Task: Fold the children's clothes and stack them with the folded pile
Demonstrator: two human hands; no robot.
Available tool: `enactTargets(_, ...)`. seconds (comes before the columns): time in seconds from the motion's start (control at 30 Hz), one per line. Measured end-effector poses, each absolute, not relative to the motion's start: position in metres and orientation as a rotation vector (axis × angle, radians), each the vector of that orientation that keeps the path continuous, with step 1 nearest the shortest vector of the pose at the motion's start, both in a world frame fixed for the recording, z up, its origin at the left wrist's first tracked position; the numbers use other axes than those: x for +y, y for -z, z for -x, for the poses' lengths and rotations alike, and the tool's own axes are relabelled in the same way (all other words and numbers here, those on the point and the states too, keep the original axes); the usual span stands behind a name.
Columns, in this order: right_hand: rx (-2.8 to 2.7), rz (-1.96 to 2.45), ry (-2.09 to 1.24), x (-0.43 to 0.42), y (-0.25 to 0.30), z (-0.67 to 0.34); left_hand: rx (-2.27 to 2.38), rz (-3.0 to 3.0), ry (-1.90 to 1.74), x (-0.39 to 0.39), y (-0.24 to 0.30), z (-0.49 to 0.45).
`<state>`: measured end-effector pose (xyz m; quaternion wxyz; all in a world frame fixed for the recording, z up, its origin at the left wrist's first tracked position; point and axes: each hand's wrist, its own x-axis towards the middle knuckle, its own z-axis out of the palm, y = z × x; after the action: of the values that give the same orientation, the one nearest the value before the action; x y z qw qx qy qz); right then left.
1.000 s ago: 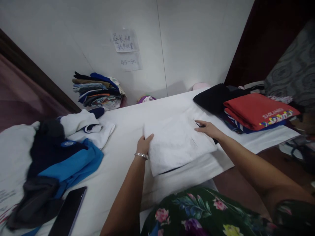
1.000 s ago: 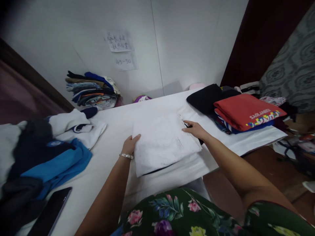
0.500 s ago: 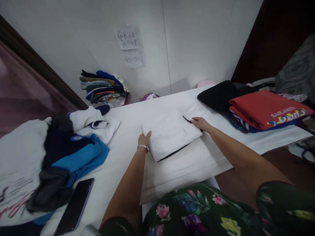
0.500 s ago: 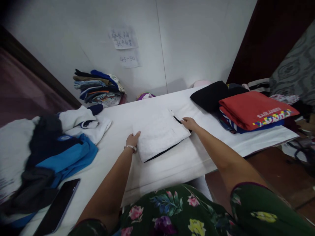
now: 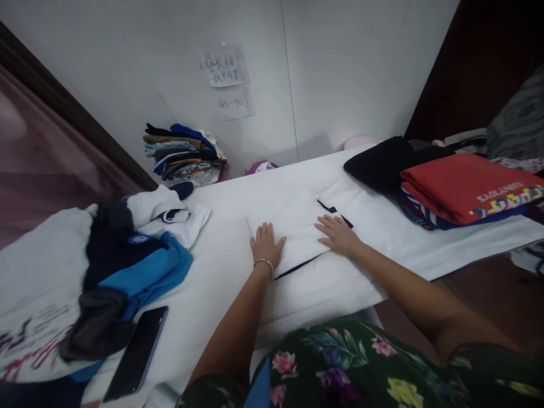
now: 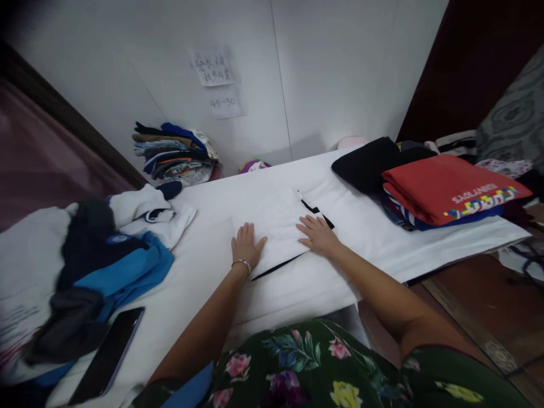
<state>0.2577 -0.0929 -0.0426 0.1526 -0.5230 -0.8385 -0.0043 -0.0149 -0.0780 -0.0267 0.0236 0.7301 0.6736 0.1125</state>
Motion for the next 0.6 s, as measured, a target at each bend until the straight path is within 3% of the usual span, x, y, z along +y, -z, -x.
enactTargets(0.2,-2.150,1.779,-0.162,-0.088,0.044,-0.296,1.989,-2.254,-0.436,-0.073,0.030,0.022)
enactTargets(0.3,-1.965,1.892,-0.089,-0.102,0.043,-0.308,1.873,-2.200,-0.527,-0.076,0.035,0.032)
enactTargets(0.43,-1.876,1.574,0.056,-0.143,0.037,-0.290,1.737,-2.147,-0.692,-0.089,0.045,0.044)
enactTargets(0.6,-2.123,1.179,-0.361,-0.187,0.036,-0.225,1.701,-2.082,-0.776,-0.101,0.052,0.046)
